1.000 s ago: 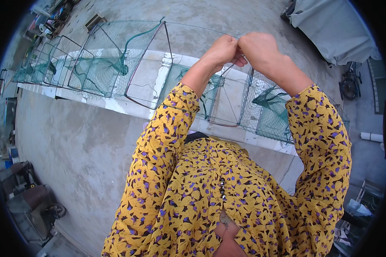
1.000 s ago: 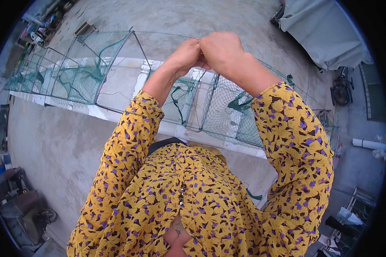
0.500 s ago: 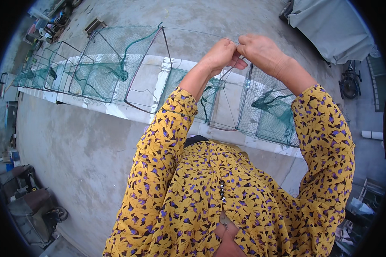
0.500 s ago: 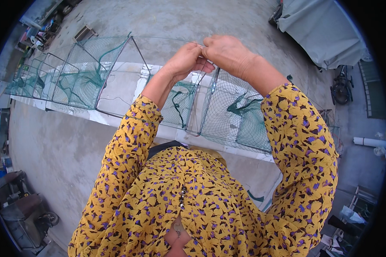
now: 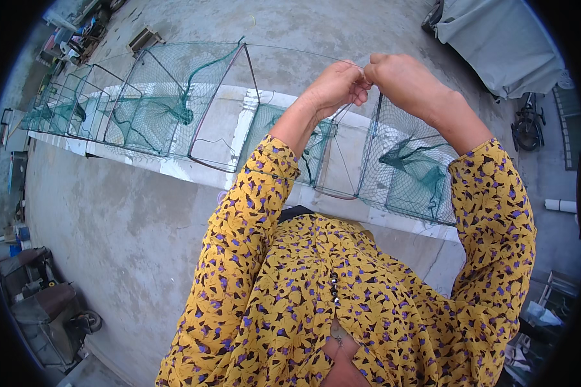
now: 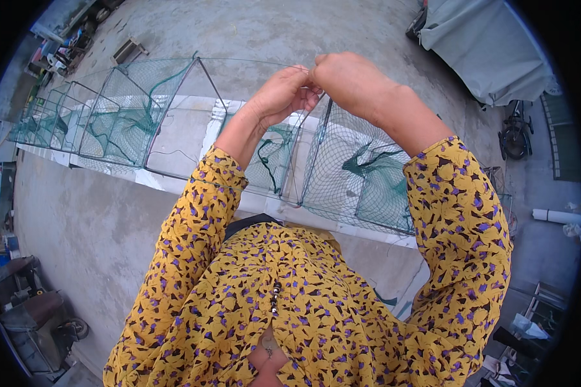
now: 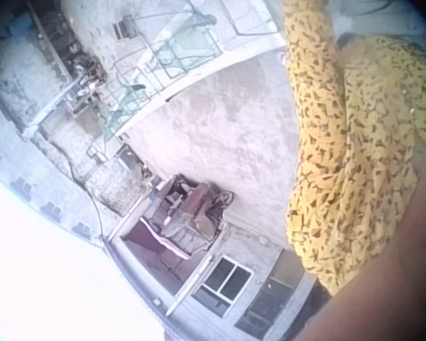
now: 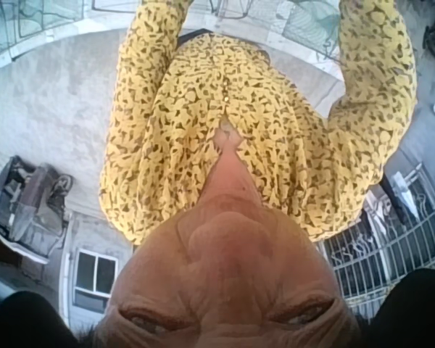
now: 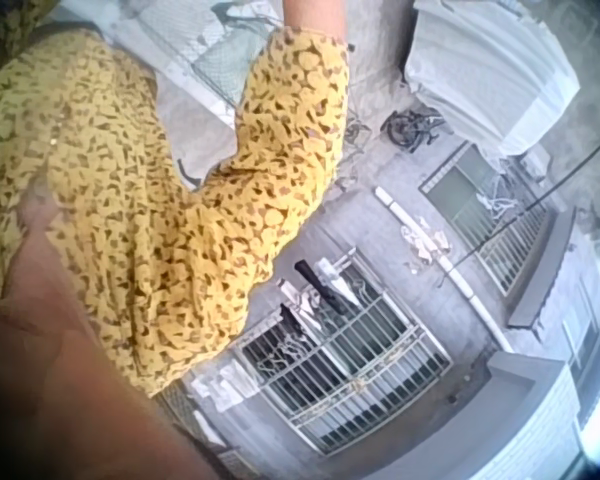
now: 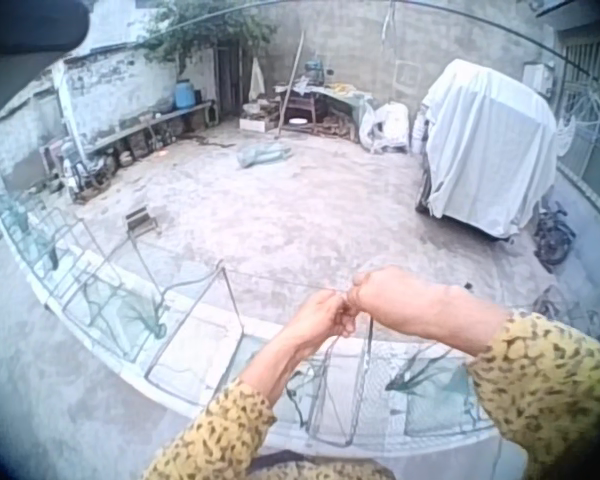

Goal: The person assembles green mesh fishing traps by threading and tying wire through the metal frames and netting, moving from one trap to another along a series of traps laid out on a table.

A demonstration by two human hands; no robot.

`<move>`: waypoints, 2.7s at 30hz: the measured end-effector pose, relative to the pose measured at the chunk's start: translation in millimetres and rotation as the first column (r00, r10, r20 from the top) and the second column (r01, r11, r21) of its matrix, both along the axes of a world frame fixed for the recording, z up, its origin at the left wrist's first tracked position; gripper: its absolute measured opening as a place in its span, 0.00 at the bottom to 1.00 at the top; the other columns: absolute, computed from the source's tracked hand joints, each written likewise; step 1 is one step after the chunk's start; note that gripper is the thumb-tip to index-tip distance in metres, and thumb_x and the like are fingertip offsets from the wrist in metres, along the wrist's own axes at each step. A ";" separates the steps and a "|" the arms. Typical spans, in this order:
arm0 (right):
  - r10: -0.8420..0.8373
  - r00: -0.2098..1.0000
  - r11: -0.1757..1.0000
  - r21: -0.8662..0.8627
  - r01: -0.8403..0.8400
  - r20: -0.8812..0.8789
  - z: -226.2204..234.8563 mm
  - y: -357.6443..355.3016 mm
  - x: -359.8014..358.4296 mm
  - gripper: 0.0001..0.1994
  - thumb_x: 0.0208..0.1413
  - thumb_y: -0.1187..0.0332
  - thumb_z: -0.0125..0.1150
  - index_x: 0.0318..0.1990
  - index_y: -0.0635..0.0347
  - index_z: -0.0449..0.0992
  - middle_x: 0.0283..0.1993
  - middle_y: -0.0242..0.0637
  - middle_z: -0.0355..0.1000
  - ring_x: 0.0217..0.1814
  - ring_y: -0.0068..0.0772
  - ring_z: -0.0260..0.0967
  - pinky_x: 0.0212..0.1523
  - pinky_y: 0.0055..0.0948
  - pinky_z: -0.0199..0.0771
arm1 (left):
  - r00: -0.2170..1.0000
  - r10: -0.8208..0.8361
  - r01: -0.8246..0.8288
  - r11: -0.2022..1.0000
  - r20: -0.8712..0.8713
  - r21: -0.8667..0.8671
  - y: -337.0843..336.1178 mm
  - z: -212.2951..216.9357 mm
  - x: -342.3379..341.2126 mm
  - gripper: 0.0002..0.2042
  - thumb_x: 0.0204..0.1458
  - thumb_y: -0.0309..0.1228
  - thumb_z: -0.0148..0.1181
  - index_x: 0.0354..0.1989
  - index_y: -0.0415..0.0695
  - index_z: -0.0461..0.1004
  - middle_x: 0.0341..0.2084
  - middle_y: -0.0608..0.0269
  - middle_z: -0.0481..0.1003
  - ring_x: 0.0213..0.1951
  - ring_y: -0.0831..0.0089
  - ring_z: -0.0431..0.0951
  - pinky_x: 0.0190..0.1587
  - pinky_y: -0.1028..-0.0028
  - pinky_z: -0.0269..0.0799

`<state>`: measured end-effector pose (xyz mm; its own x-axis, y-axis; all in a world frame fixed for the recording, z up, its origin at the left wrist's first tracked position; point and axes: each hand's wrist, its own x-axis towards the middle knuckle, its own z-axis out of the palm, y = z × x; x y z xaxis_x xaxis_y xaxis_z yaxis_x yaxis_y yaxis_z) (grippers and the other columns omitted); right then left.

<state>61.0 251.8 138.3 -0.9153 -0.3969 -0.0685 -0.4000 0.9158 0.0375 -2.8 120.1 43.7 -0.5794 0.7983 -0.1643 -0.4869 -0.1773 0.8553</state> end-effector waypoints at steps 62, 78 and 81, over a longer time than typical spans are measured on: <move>0.359 0.833 0.858 -0.203 -0.472 -0.421 -89.5 -91.1 -41.2 0.02 0.40 0.70 0.53 0.25 0.50 0.70 0.26 0.27 0.68 0.30 0.29 0.70 0.28 0.27 0.70 | 0.384 0.016 -0.890 0.272 -0.923 -0.366 -99.5 -3.9 51.3 0.08 0.38 0.30 0.59 0.21 0.42 0.67 0.18 0.61 0.70 0.24 0.61 0.71 0.27 0.67 0.66; 0.141 0.978 0.867 -0.497 -0.046 0.156 -75.1 -84.0 -53.1 0.06 0.43 0.69 0.58 0.31 0.58 0.72 0.31 0.34 0.73 0.32 0.34 0.71 0.33 0.30 0.69 | 0.473 0.314 -0.879 0.239 -0.823 -0.413 -100.6 -13.8 45.4 0.05 0.36 0.28 0.57 0.18 0.42 0.67 0.15 0.58 0.71 0.21 0.61 0.72 0.27 0.66 0.67; 0.194 0.944 0.687 -0.724 0.065 0.269 -45.5 -95.7 -55.6 0.08 0.47 0.71 0.56 0.35 0.62 0.72 0.29 0.35 0.71 0.32 0.24 0.69 0.33 0.24 0.68 | 0.479 0.291 -0.875 0.232 -0.828 -0.424 -103.1 -10.2 45.4 0.06 0.37 0.29 0.56 0.19 0.42 0.67 0.16 0.58 0.71 0.22 0.59 0.73 0.28 0.65 0.67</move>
